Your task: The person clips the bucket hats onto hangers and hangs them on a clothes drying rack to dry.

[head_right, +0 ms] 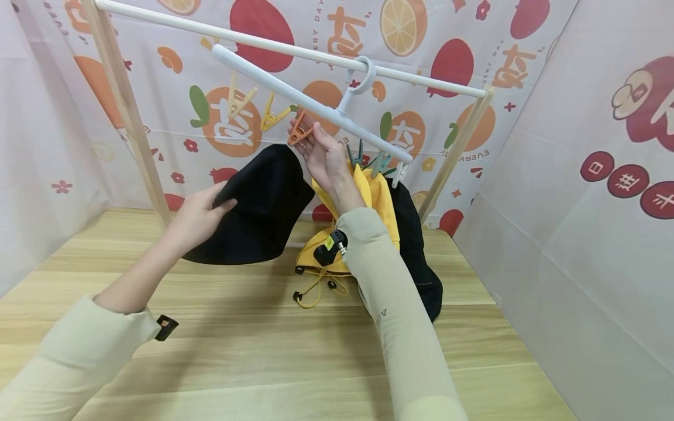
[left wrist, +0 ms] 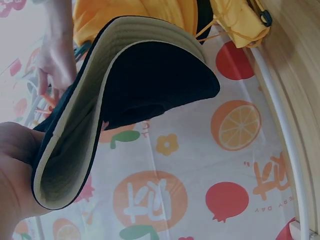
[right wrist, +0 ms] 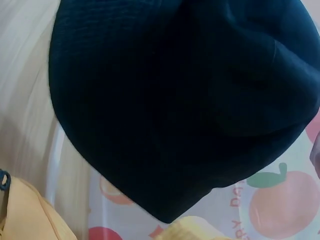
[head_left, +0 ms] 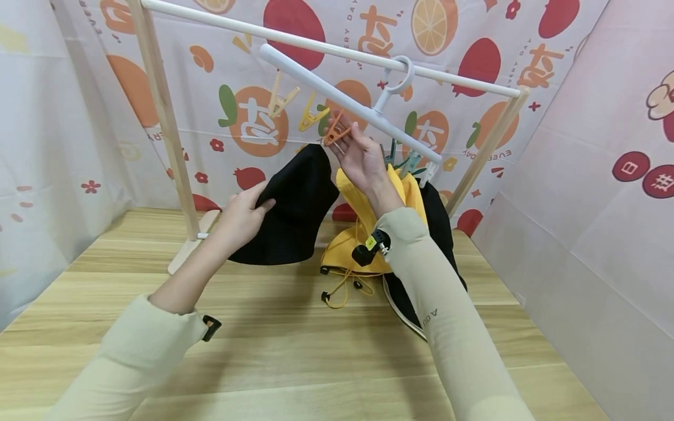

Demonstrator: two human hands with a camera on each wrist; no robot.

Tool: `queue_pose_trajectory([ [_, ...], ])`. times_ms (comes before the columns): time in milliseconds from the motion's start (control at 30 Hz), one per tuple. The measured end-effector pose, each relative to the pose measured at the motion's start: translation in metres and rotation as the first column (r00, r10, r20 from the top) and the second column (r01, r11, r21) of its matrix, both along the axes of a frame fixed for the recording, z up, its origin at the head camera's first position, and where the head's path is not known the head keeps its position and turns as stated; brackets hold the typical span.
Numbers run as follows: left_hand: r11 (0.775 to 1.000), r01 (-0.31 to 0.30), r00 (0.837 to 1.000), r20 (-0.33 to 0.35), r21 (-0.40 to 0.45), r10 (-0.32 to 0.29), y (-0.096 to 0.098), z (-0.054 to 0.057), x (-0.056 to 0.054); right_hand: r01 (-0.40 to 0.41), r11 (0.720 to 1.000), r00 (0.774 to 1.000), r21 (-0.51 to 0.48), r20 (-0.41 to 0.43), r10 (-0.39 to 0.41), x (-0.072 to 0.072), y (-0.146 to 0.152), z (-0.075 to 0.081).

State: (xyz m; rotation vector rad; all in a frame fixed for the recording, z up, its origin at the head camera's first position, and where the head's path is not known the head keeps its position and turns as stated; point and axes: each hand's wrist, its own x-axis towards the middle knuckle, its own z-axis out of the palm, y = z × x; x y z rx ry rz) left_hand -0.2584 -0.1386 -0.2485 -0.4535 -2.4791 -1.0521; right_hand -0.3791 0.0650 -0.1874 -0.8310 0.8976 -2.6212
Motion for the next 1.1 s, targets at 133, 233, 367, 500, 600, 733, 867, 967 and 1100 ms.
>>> queue_pose_trajectory([
  [133,0.999,-0.031,0.998,-0.047,-0.043,0.029,0.001,0.001,0.002,0.079,0.997,0.996,-0.010,0.029,-0.079,0.000,-0.004,-0.001],
  [233,0.997,-0.037,0.997,-0.074,-0.071,0.032,0.004,0.001,0.002,0.143,0.990,0.989,-0.012,0.045,-0.143,0.001,-0.008,-0.001],
  [367,0.996,-0.039,0.997,-0.077,-0.082,0.033,0.006,0.002,0.002,0.234,0.972,0.971,-0.007,0.053,-0.233,0.002,-0.013,0.004],
  [500,0.996,-0.028,0.997,-0.078,-0.087,0.021,0.008,0.005,0.001,0.321,0.946,0.946,0.037,0.042,-0.323,0.002,-0.018,0.008],
  [600,0.995,-0.021,0.997,-0.077,-0.098,0.013,0.009,0.008,0.000,0.356,0.931,0.934,0.081,0.010,-0.358,0.002,-0.020,0.010],
  [733,0.994,-0.025,0.995,-0.095,-0.109,0.014,0.012,0.015,-0.002,0.372,0.922,0.928,0.108,-0.016,-0.372,0.003,-0.019,0.011],
  [867,0.994,-0.044,0.989,-0.143,-0.099,0.030,0.013,0.022,-0.006,0.376,0.917,0.927,0.134,-0.033,-0.375,0.003,-0.016,0.011],
  [967,0.994,-0.064,0.986,-0.162,-0.086,0.049,0.013,0.026,-0.009,0.375,0.917,0.927,0.138,-0.048,-0.372,0.004,-0.015,0.011],
  [1100,0.996,-0.080,0.989,-0.129,-0.045,0.074,0.013,0.028,-0.012,0.369,0.919,0.929,0.142,-0.052,-0.365,0.005,-0.014,0.011],
])
